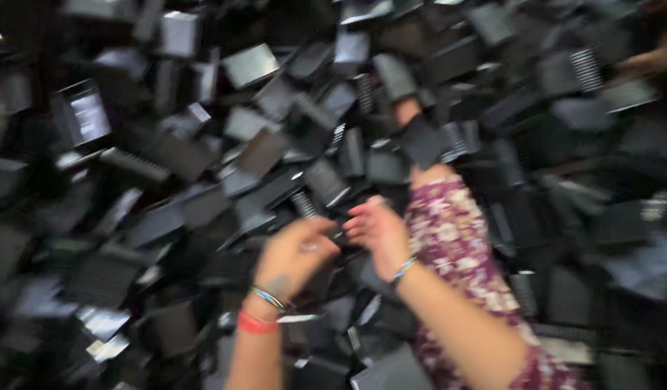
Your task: The person sits on the floor surrounded by a large pile of black plastic tray components. They repeatedly pick up a base and a lid, snap them together to form a complete tray, and place the assembled unit back into the pile.
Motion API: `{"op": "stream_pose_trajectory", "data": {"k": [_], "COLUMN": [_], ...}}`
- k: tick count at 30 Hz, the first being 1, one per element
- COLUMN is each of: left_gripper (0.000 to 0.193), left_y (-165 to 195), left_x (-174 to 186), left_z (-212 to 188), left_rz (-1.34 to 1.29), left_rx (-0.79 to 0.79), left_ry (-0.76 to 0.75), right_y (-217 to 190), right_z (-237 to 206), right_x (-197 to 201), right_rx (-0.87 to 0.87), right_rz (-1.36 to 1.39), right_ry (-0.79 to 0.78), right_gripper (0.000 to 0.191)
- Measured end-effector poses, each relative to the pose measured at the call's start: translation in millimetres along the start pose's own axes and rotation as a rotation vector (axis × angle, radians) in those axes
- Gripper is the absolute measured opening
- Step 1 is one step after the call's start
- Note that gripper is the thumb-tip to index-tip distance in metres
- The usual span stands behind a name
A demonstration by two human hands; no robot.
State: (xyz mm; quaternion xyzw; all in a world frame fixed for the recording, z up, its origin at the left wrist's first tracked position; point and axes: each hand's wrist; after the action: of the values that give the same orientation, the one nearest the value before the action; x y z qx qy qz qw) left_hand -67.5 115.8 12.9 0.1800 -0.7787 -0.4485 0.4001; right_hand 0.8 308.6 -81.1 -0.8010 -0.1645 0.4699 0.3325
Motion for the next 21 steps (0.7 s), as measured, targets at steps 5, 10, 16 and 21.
{"op": "stream_pose_trajectory", "data": {"k": [5,10,16,21], "left_gripper": [0.044,0.035,0.037,0.069], "left_y": [-20,-42,-34,-43], "left_x": [30,-2,-22,-15], "left_z": [91,77,64,114], "left_rz": [1.018,0.370,-0.158,0.692], "left_rx": [-0.340,-0.077,0.068,0.220], "left_ry": [0.776,0.525,0.104,0.428], "right_y": [8,-2,-7,-3], "right_z": [-4,-13,-22,-5], "right_x": [-8,-19,-21,-16], "right_rx": [0.069,0.328,0.259,-0.054], "right_rz": [-0.042,-0.191,0.011,0.382], "right_ry": [-0.153,-0.241,-0.207,0.079], "right_gripper": [0.031,0.084,0.090,0.053]}}
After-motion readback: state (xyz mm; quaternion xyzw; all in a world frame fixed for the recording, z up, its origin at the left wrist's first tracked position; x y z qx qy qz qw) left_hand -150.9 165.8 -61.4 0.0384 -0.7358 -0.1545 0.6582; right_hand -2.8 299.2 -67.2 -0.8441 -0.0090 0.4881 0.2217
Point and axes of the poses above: each hand's wrist, its own z-axis towards the middle knuckle, its own x-axis out of the back of the hand, y = z × x, and after that the axes turned 8 degrees about x, right-handed
